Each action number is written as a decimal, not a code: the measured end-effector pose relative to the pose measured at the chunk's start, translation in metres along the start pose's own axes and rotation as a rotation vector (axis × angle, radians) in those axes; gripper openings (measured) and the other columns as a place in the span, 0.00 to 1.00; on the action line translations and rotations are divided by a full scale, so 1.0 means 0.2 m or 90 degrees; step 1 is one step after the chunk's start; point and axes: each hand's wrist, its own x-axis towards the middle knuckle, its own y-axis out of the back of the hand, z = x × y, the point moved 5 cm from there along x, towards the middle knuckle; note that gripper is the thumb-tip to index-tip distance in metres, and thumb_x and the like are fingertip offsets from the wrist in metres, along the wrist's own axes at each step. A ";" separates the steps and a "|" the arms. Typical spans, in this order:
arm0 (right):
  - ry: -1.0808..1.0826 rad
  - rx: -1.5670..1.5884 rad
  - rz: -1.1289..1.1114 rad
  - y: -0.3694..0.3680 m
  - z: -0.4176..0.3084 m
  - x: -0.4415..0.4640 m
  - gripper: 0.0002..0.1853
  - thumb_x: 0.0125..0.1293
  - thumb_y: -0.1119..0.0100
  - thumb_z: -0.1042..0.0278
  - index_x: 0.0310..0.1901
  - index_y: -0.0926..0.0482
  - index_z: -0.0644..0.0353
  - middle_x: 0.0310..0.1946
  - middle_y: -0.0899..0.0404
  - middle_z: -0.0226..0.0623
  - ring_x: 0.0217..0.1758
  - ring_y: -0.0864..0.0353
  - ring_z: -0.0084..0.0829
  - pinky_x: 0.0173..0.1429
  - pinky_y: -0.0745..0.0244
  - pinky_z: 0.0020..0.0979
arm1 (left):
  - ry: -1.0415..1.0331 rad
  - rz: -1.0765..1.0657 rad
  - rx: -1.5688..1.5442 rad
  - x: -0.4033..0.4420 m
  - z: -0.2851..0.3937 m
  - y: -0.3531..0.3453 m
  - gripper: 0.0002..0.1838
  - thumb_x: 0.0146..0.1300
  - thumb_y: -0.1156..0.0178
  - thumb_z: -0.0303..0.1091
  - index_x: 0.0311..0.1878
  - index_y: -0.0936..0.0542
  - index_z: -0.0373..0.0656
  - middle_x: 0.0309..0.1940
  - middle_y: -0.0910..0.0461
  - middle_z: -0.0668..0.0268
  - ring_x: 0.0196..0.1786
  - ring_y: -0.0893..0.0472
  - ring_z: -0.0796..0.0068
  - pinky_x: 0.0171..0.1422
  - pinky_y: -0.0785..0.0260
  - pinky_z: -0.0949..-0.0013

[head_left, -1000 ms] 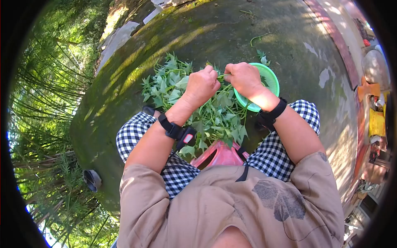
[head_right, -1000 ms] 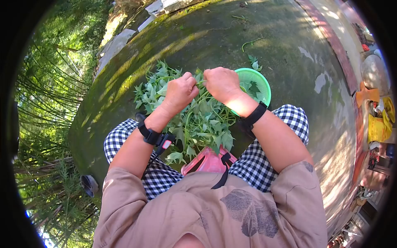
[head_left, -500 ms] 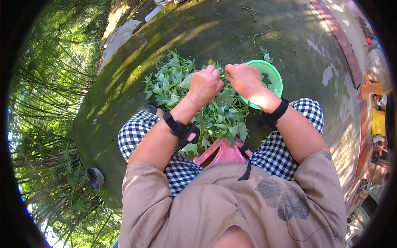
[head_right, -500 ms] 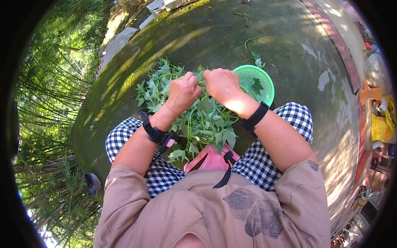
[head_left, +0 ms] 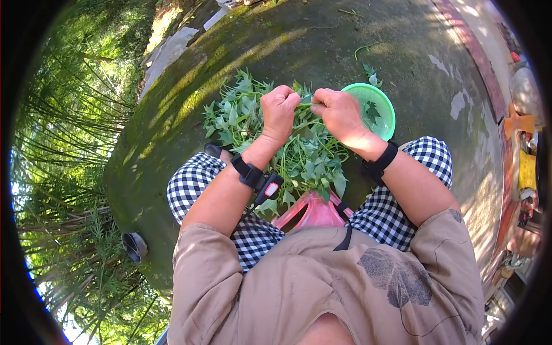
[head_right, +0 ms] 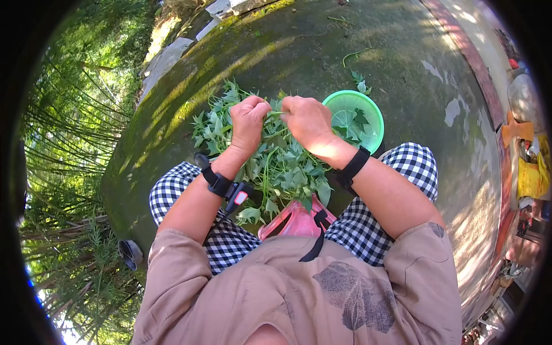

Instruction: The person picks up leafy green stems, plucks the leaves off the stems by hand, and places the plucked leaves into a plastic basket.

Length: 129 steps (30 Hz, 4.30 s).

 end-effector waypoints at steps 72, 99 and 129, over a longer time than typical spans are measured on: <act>0.069 -0.105 -0.174 -0.03 0.11 0.02 0.06 0.58 0.40 0.65 0.33 0.20 0.58 0.34 0.18 0.44 0.41 0.19 0.51 0.44 0.26 0.49 | 0.176 0.019 -0.493 0.30 0.08 0.32 0.06 0.73 0.48 0.31 0.42 0.26 0.39 0.38 0.16 0.52 0.35 0.14 0.65 0.19 0.40 0.78; -0.027 0.338 0.065 0.17 0.21 0.02 0.07 0.62 0.38 0.69 0.35 0.19 0.64 0.22 0.21 0.32 0.26 0.23 0.20 0.32 0.28 0.26 | 0.143 -0.413 -0.057 -0.15 -0.08 -0.18 0.08 0.61 0.38 0.31 0.28 0.22 0.39 0.16 0.28 0.71 0.19 0.33 0.84 0.24 0.42 0.73; -0.092 -0.121 -0.192 0.00 0.23 0.08 0.12 0.53 0.36 0.58 0.35 0.17 0.55 0.34 0.17 0.44 0.43 0.18 0.47 0.45 0.25 0.47 | 0.476 -0.122 -0.496 0.08 -0.14 -0.03 0.08 0.71 0.47 0.35 0.47 0.27 0.42 0.48 0.17 0.56 0.51 0.21 0.59 0.55 0.29 0.48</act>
